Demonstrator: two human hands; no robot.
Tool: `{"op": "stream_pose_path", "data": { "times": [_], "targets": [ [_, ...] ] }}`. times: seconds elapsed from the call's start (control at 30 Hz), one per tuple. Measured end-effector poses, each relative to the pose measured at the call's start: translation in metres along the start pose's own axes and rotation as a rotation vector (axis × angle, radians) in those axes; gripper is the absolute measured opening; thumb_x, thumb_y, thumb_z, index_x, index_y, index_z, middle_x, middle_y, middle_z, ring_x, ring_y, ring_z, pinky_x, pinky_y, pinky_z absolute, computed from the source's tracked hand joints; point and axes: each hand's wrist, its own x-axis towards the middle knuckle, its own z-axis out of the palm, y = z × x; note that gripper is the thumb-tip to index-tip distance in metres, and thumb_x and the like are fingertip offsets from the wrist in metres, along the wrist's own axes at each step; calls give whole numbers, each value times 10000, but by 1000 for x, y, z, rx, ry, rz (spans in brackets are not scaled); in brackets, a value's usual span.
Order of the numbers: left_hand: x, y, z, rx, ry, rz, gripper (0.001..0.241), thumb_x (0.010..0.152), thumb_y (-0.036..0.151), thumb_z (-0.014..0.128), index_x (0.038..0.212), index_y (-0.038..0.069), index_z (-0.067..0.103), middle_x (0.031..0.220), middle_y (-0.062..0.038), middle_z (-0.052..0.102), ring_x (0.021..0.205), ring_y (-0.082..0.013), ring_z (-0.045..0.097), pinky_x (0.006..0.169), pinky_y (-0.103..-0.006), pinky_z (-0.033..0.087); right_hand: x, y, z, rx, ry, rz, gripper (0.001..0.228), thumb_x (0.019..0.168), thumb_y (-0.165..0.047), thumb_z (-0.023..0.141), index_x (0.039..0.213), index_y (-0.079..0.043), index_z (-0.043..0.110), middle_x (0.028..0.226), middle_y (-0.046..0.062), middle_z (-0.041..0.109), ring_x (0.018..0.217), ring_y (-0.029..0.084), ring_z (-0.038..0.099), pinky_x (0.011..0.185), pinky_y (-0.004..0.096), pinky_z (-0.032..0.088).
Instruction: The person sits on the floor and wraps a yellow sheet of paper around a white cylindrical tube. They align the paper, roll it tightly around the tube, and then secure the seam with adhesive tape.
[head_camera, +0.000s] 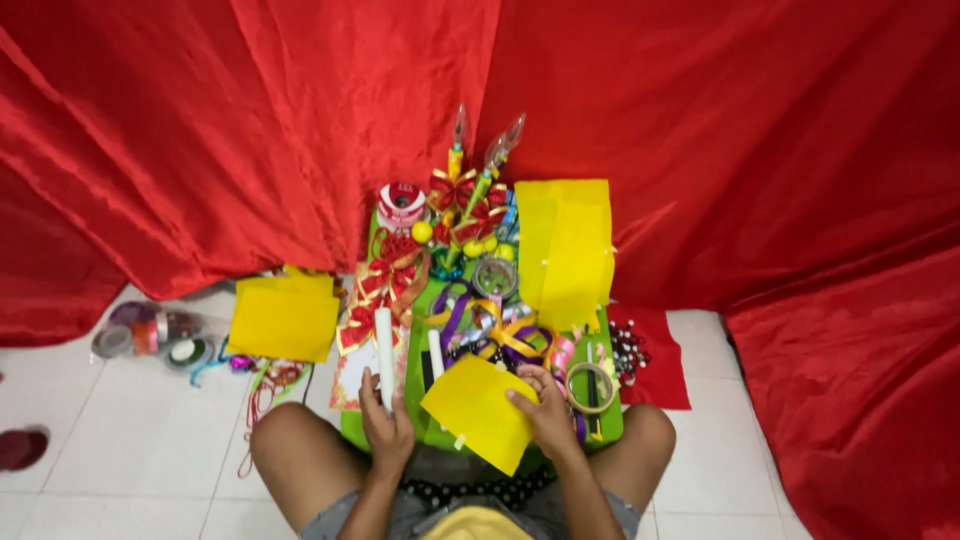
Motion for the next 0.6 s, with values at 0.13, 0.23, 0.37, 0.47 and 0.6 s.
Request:
{"op": "stream_pose_path", "data": {
  "times": [0.13,0.23,0.37,0.47,0.6],
  "targets": [
    [-11,12,-14,-167,-102,-136,622,1021,279,563,1596,110,395,1404,-148,575,1270,-259,593,1016,-364,492,-27,-3,-7,-180,-68,38,501,874,-301,778,1346,-211,638,1482,39,570,1404,234,528,1022,408,488],
    [-18,15,-18,-351,-209,-367,605,958,232,646,1526,85,499,1491,-91,574,1333,-181,561,1034,-307,486,-37,-2,-11,-190,-107,85,310,881,-350,769,1123,-168,704,1369,0,689,1468,189,504,1060,392,449],
    [-27,20,-22,-541,-272,-521,622,913,146,707,1499,60,519,1308,-93,644,895,-193,735,693,-284,570,-40,-1,-12,-104,-169,50,199,921,-325,758,970,-170,643,1113,-24,662,1203,161,562,924,366,432],
    [-34,14,-23,-622,-317,-598,717,892,105,716,1547,67,425,1353,-112,597,959,-245,747,692,-301,591,-41,2,-14,-50,-193,25,179,945,-284,743,920,-173,606,991,-26,605,966,143,593,833,324,419],
    [-42,16,-30,-780,-390,-680,510,939,106,689,1419,36,532,1011,-46,529,870,-192,621,775,-346,565,-52,-10,-10,50,-235,-58,151,972,-229,694,926,-161,567,974,-4,599,943,160,613,803,325,440]
  ]
}}
